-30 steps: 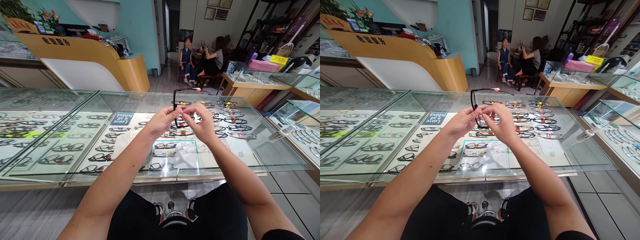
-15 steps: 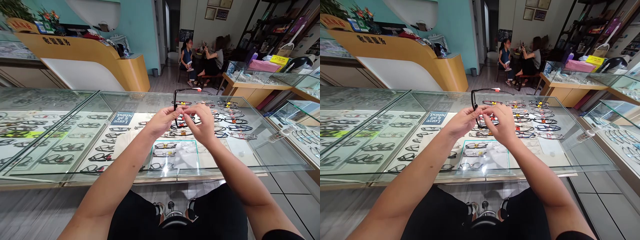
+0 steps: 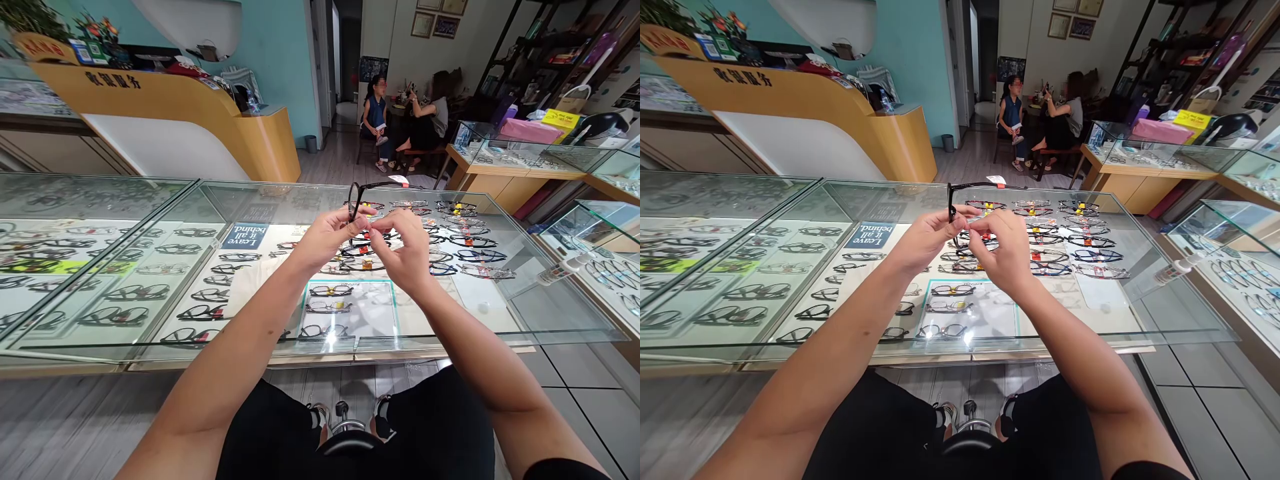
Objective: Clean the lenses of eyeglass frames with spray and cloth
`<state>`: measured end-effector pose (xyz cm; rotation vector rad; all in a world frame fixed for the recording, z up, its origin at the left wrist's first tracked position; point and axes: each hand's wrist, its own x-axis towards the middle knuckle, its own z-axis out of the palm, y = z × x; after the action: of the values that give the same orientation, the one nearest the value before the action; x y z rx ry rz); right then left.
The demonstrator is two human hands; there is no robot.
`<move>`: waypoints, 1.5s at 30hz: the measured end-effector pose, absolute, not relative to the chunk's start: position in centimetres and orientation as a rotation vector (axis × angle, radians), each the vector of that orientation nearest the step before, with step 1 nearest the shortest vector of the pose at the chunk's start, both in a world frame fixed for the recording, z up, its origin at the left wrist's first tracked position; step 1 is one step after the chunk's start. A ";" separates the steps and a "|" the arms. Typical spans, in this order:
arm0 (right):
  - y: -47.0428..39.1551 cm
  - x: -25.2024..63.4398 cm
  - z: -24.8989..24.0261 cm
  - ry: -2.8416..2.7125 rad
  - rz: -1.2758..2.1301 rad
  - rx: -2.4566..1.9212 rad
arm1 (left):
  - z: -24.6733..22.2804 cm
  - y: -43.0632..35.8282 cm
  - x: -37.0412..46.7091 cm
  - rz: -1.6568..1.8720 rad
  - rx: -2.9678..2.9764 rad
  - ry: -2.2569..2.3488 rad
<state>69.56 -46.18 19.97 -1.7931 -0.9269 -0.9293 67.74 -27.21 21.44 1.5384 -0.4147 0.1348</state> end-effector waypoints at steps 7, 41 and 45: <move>-46.4 69.6 20.0 -0.938 -0.913 -1.818 | 21.9 -26.8 67.6 0.204 1.662 -0.443; -46.7 68.8 21.1 -1.033 -0.340 -1.550 | 21.2 -26.2 68.7 0.239 1.472 -0.314; -46.7 68.7 20.9 -1.037 -0.076 -1.550 | 21.3 -26.2 68.6 0.257 1.477 -0.279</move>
<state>68.73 -46.67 20.94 -1.5504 -1.0375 -0.0758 68.63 -26.16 21.35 1.4769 -0.2791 0.2566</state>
